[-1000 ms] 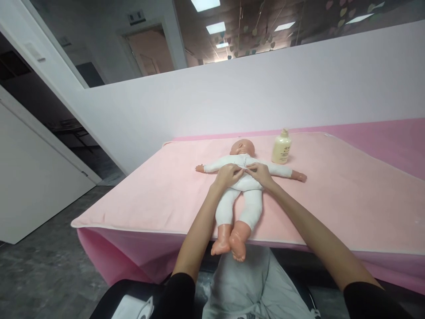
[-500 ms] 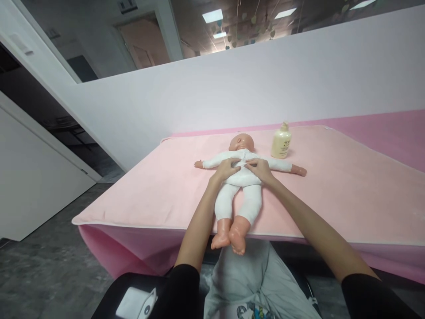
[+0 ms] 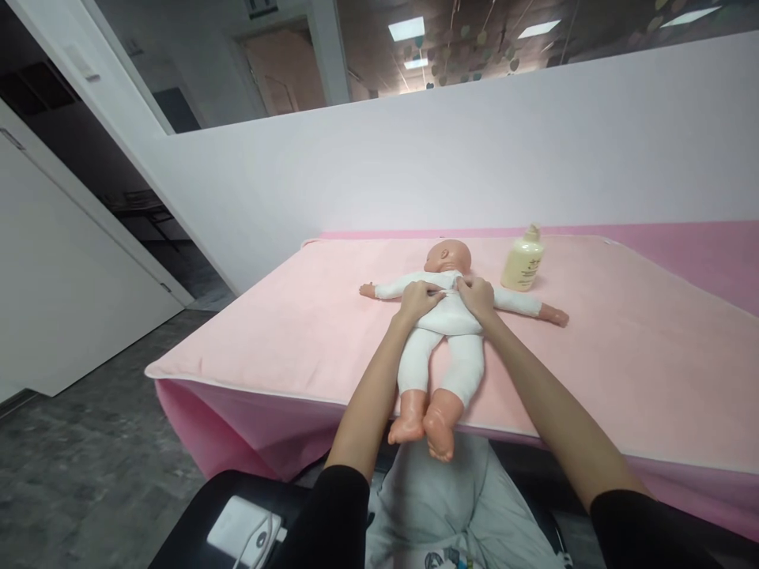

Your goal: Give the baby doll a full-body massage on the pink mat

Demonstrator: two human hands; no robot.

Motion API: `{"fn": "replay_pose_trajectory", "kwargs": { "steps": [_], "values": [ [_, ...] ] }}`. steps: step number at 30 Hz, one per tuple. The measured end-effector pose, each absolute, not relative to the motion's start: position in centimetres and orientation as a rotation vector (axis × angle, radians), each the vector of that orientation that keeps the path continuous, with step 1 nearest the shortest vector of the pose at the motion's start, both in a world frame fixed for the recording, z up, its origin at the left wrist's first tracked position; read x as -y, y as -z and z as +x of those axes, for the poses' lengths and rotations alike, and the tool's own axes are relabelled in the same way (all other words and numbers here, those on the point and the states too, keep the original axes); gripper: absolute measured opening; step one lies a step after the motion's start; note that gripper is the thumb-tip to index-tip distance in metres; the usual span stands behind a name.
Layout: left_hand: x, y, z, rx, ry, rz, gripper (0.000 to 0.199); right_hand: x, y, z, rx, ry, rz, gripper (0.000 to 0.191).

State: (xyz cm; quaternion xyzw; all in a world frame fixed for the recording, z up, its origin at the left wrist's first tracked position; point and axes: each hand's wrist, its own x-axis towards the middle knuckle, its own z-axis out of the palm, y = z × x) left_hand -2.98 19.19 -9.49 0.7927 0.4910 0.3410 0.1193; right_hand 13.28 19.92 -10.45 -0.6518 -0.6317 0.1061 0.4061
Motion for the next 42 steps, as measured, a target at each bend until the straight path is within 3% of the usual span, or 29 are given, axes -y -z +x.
{"fn": "replay_pose_trajectory", "kwargs": {
  "steps": [4, 7, 9, 13, 16, 21, 28, 33, 42],
  "values": [
    [-19.3, 9.5, -3.1, -1.392, -1.023, 2.278, 0.02, -19.9, 11.7, 13.1, 1.532, -0.095, -1.487, 0.03],
    [-19.2, 9.3, -3.3, -1.352, -1.03, 2.265, 0.02, -20.1, 12.0, 13.5, 1.514, -0.172, -1.457, 0.05],
    [-19.0, 9.0, -3.4, -1.341, -1.002, 2.332, 0.02, -20.3, 12.0, 14.0, 1.489, -0.362, -1.481, 0.053],
    [-18.0, 8.2, -2.7, -1.457, -0.826, 2.691, 0.021, -20.6, 12.0, 14.7, 1.399, -0.569, -1.495, 0.046],
    [-17.1, 7.7, -1.6, -1.467, -0.679, 2.91, 0.034, -20.9, 12.1, 15.0, 1.344, -0.552, -1.501, 0.035],
    [-16.3, 7.1, -0.2, -1.247, -0.887, 3.004, 0.034, -21.6, 12.6, 15.1, 1.351, -0.496, -1.52, 0.022],
    [-19.2, 7.2, -0.3, -1.327, -1.374, 2.698, 0.038, -21.8, 13.1, 15.0, 1.355, -0.48, -1.479, 0.02],
    [-22.0, 9.3, -1.1, -1.39, -1.18, 2.519, 0.027, -21.6, 12.9, 14.9, 1.336, -0.485, -1.51, 0.021],
    [-22.7, 10.4, -2.1, -1.355, -1.224, 2.1, 0.019, -21.2, 12.5, 14.8, 1.362, -0.497, -1.523, 0.027]
  ]
}}
